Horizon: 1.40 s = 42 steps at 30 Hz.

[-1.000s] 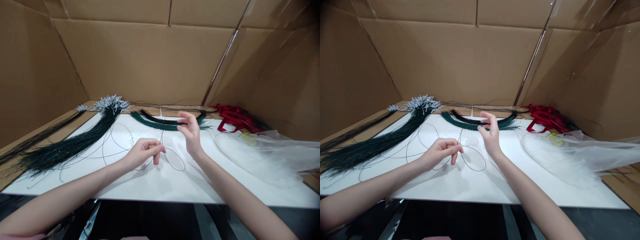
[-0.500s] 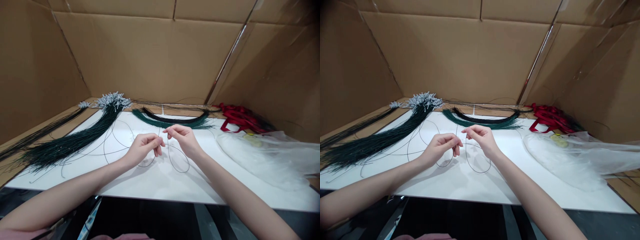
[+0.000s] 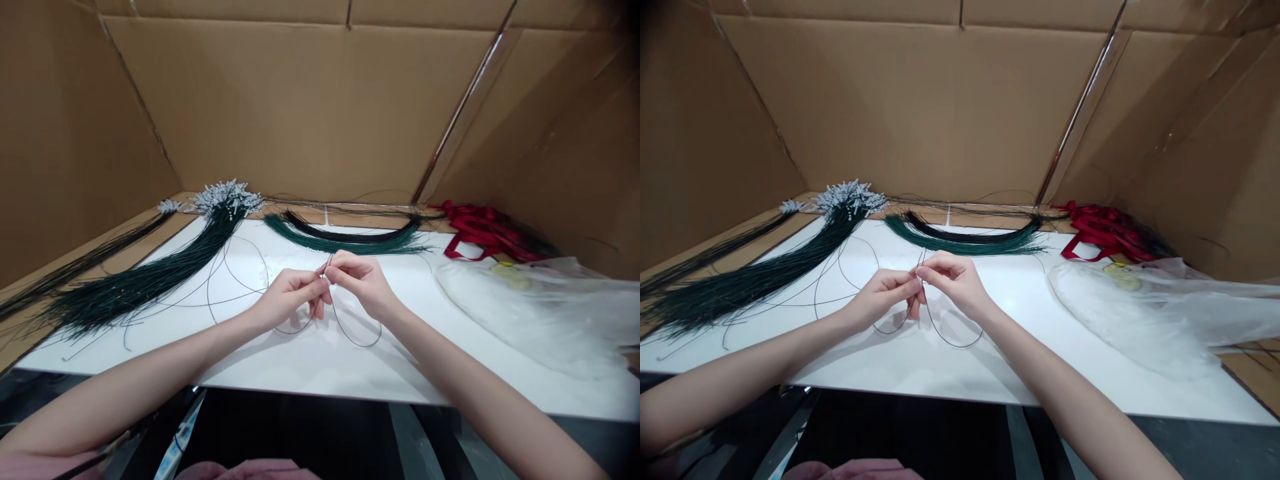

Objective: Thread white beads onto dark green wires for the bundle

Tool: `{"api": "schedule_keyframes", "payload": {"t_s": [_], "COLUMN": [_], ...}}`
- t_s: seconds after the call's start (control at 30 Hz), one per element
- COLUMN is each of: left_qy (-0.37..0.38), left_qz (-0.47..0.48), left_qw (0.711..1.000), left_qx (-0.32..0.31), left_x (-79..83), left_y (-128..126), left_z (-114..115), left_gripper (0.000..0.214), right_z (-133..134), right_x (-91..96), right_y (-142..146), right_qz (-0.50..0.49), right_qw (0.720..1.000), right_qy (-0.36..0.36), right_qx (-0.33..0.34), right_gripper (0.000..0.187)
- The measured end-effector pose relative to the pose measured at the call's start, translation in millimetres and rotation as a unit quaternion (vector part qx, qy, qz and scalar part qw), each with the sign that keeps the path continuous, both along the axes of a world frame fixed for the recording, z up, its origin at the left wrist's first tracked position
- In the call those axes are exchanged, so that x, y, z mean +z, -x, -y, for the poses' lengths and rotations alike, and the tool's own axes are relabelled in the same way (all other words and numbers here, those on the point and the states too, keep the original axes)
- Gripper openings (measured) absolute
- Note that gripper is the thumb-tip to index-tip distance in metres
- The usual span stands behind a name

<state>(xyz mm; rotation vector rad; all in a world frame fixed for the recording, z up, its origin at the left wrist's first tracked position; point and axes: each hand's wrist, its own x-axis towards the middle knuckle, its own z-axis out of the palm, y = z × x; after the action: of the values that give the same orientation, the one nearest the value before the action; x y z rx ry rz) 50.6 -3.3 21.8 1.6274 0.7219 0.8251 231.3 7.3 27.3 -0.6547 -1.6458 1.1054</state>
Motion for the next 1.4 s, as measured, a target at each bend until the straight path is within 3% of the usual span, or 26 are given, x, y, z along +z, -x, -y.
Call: {"api": "schedule_keyframes", "payload": {"t_s": [0.13,0.27,0.33,0.43,0.73,0.93,1.07,1.2,1.4], "left_qy": [-0.031,-0.183,-0.219,-0.219,-0.156,-0.148,-0.150,-0.161,-0.207], "left_qz": [-0.036,-0.086,-0.085,-0.079,-0.083,-0.077,-0.053,-0.047,-0.154], "left_qw": [0.999,0.975,0.961,0.959,0.979,0.982,0.983,0.980,0.964], "left_qx": [-0.009,0.098,0.143,0.164,0.104,0.090,0.088,0.102,0.063], "left_x": [0.5,12.0,18.5,24.5,29.7,31.9,29.4,29.1,28.0], "left_y": [2.8,9.7,12.2,14.0,22.2,22.6,22.2,22.3,34.8], "left_z": [-0.4,2.0,3.3,3.6,-4.4,-4.2,-4.4,-6.7,-27.9], "left_gripper": [0.045,0.033,0.027,0.023,0.022,0.021,0.021,0.022,0.023], "right_z": [2.5,3.8,4.0,4.2,7.4,7.7,9.8,12.8,6.6], "right_x": [1.3,2.0,1.0,-1.2,1.3,0.8,-2.8,-7.5,-8.7], "right_y": [0.4,0.2,0.1,0.0,3.2,3.1,8.9,17.6,13.1], "right_qz": [0.033,0.066,0.085,0.113,0.159,0.158,0.070,-0.045,-0.077], "right_qw": [0.998,0.994,0.993,0.992,0.986,0.987,0.990,0.964,0.939], "right_qy": [-0.033,-0.052,-0.050,-0.050,-0.024,-0.016,0.082,0.218,0.313], "right_qx": [-0.030,-0.064,-0.057,-0.038,0.034,0.037,0.087,0.147,0.119], "right_gripper": [0.019,0.021,0.022,0.023,0.020,0.020,0.020,0.026,0.024]}}
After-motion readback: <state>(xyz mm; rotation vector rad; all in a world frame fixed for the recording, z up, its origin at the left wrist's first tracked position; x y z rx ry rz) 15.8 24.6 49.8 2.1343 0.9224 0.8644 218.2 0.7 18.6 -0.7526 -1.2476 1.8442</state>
